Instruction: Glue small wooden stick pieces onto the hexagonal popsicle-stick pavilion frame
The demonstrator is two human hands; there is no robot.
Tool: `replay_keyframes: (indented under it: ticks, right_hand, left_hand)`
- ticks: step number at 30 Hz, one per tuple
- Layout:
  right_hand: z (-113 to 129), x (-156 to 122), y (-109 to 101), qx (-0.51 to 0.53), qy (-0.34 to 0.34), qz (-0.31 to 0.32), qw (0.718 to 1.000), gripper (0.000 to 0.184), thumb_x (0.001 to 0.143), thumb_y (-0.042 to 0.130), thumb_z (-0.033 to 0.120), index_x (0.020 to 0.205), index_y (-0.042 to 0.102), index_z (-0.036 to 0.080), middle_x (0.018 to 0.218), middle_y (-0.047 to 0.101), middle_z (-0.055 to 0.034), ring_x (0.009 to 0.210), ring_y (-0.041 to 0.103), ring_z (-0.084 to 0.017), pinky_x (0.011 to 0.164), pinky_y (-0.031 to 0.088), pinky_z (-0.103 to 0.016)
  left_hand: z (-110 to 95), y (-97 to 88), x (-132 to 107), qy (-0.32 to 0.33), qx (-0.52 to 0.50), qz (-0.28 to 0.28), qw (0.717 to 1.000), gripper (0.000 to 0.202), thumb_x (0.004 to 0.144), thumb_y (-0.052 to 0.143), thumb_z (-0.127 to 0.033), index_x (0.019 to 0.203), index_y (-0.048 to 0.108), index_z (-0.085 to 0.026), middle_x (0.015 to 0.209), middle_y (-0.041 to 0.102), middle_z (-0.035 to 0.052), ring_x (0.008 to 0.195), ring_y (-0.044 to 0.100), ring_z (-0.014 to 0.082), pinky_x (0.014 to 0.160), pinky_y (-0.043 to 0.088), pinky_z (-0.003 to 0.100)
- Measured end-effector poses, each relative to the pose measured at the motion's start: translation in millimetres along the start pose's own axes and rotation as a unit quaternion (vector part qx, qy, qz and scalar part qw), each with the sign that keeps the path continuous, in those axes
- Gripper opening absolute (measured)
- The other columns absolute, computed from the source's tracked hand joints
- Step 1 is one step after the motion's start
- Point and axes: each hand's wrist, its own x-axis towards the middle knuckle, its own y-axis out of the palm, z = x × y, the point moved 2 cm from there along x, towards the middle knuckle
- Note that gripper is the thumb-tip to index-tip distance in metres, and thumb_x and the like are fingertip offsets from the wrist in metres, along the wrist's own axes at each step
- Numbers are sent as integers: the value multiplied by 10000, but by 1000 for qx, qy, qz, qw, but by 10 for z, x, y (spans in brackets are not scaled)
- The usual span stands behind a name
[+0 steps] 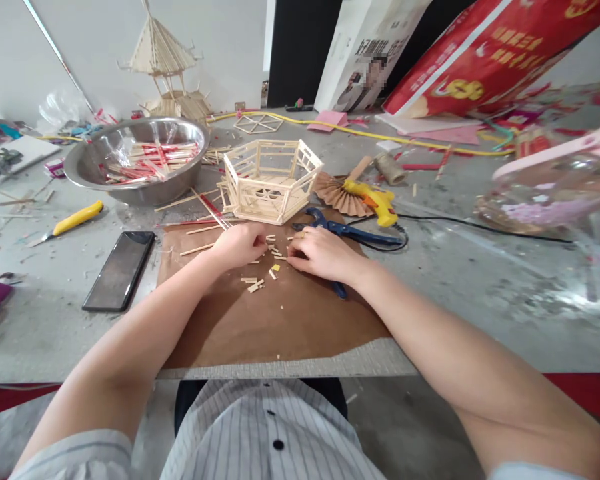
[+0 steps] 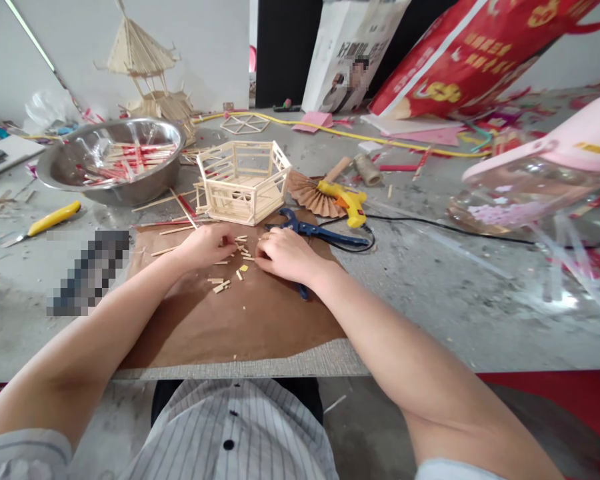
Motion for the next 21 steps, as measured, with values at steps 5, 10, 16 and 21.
replay_keyframes:
  ticks: [5, 10, 16, 21]
  right_hand:
    - [-215, -74, -109, 9, 72, -83, 994, 232, 831, 474, 321, 763, 631, 164, 807, 640, -67, 825, 559, -204, 759, 389, -303]
    - [-626, -264, -217, -28, 267, -118, 956, 295, 776, 520, 428, 868, 631, 170, 908, 646, -99, 861, 573, -252, 739, 410, -355]
    - [-896, -376, -228, -11, 365, -93, 926, 276, 770, 486, 379, 897, 636, 185, 893, 644, -124, 802, 569, -255, 672, 395, -357]
    - [-1231, -540, -183, 17, 511, -182, 840, 304, 761, 481, 423, 889, 586, 168, 935, 616, -178, 837, 534, -260, 699, 357, -372]
  left_hand:
    - [-30, -3, -9, 1, 43, 45, 998, 190, 776, 482, -324, 812, 621, -200, 842, 645, 29, 759, 581, 153, 641, 412, 242]
    - [-40, -5, -4, -17, 49, 61, 997, 172, 784, 477, -292, 811, 625, -207, 865, 651, 27, 770, 591, 158, 654, 416, 247]
    - [0, 29, 5, -45, 53, 39, 997, 227, 847, 403, -319, 901, 583, -192, 852, 649, 64, 784, 603, 186, 682, 428, 274]
    - [48, 46, 29, -39, 22, 0, 999, 231, 862, 382, -288, 950, 565, -178, 829, 658, 67, 761, 607, 181, 687, 436, 274]
